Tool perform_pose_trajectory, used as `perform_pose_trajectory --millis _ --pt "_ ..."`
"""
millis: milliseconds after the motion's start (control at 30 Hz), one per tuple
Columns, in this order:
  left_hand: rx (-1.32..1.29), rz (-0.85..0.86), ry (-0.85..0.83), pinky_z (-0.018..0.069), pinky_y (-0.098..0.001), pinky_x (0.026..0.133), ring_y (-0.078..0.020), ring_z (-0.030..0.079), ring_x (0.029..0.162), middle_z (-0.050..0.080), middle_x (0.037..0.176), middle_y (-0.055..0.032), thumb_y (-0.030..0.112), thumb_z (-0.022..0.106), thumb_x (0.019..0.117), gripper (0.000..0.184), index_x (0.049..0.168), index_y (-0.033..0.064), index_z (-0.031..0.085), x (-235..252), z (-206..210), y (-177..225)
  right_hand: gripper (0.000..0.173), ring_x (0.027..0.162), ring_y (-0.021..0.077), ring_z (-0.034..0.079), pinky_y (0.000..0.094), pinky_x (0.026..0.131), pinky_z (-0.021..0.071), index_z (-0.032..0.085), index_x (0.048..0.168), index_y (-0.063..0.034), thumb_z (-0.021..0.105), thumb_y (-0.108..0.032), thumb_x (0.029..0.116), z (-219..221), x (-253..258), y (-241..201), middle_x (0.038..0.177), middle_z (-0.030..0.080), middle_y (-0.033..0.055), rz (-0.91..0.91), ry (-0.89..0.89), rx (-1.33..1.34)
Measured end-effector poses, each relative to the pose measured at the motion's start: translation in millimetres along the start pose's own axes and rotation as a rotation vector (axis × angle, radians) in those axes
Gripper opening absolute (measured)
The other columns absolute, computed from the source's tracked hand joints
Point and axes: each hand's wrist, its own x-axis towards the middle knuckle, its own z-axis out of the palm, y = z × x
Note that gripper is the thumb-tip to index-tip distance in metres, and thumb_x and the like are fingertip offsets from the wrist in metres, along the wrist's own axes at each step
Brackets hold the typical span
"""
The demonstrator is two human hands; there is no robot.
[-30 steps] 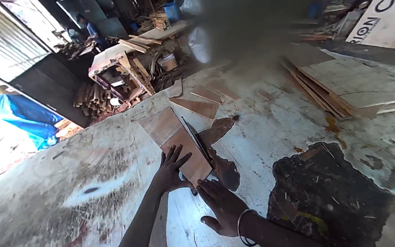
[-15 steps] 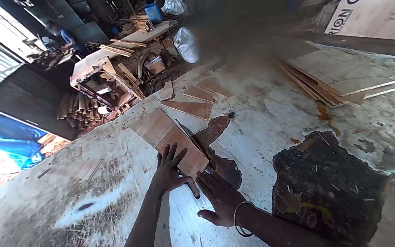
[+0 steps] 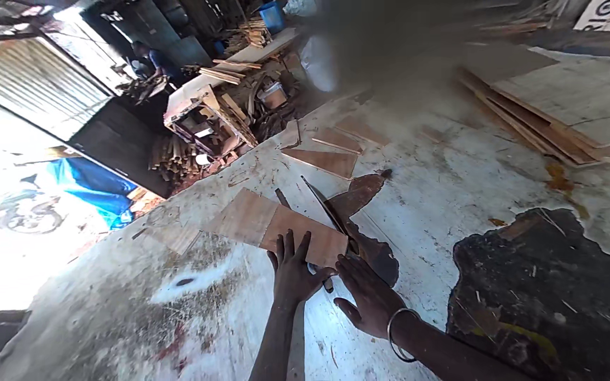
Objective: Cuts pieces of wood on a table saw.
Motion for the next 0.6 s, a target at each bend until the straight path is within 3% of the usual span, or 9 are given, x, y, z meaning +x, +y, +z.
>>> perform_pose_trajectory --millis 200,333,500,567,600 --pt "0.002 -0.223 -0.066 -0.0021 -0.0719 0.119 -0.0422 0.004 0.158 0.016 0.171 -0.0149 0.104 0.047 0.0554 0.119 0.156 0.0412 0.040 -20.1 -3.6 26.8 0.078 0.157 0.0266 0.022 0.0427 0.130 0.0121 0.030 0.159 0.0008 0.039 -0.054 0.1042 2.9 -1.3 1.2 0.167 0.029 0.0161 0.045 0.029 -0.016" --pt "0.013 -0.378 -0.069 -0.0028 -0.0722 0.119 -0.0426 0.002 0.157 0.012 0.171 -0.0151 0.105 0.045 0.0562 0.118 0.157 0.0440 0.037 -31.3 -1.0 47.8 0.081 0.158 0.0267 0.019 0.0434 0.130 0.0110 0.026 0.160 0.0015 0.040 -0.055 0.1036 1.1 -0.6 3.8 0.168 0.024 0.0168 0.060 0.009 -0.018" --pt "-0.042 -0.484 -0.055 -0.0045 -0.0773 0.116 -0.0478 0.000 0.156 0.010 0.170 -0.0220 0.098 0.054 0.0613 0.118 0.160 0.0362 0.034 -45.7 0.1 80.5 0.078 0.151 0.0305 0.035 0.0515 0.123 0.0311 0.036 0.158 -0.0059 0.053 -0.053 0.0982 19.2 -14.5 27.8 0.164 0.038 0.0126 0.050 0.188 0.012" --pt "-0.054 -0.513 0.015 -0.0029 -0.0800 0.115 -0.0514 0.002 0.155 0.012 0.169 -0.0247 0.094 0.060 0.0615 0.120 0.161 0.0337 0.032 -54.2 -3.0 90.6 0.077 0.148 0.0368 0.040 0.0572 0.119 0.0348 0.041 0.155 -0.0041 0.055 -0.053 0.0976 11.3 -29.7 22.6 0.159 0.043 0.0191 0.011 0.189 0.096" --pt "-0.031 -0.546 0.040 -0.0026 -0.0819 0.113 -0.0550 0.001 0.153 0.010 0.169 -0.0277 0.094 0.061 0.0581 0.124 0.162 0.0343 0.030 -47.3 -1.3 80.4 0.080 0.149 0.0398 0.036 0.0579 0.121 0.0304 0.035 0.157 -0.0005 0.051 -0.055 0.1003 -2.3 -31.1 6.3 0.160 0.038 0.0238 -0.014 0.094 0.117"
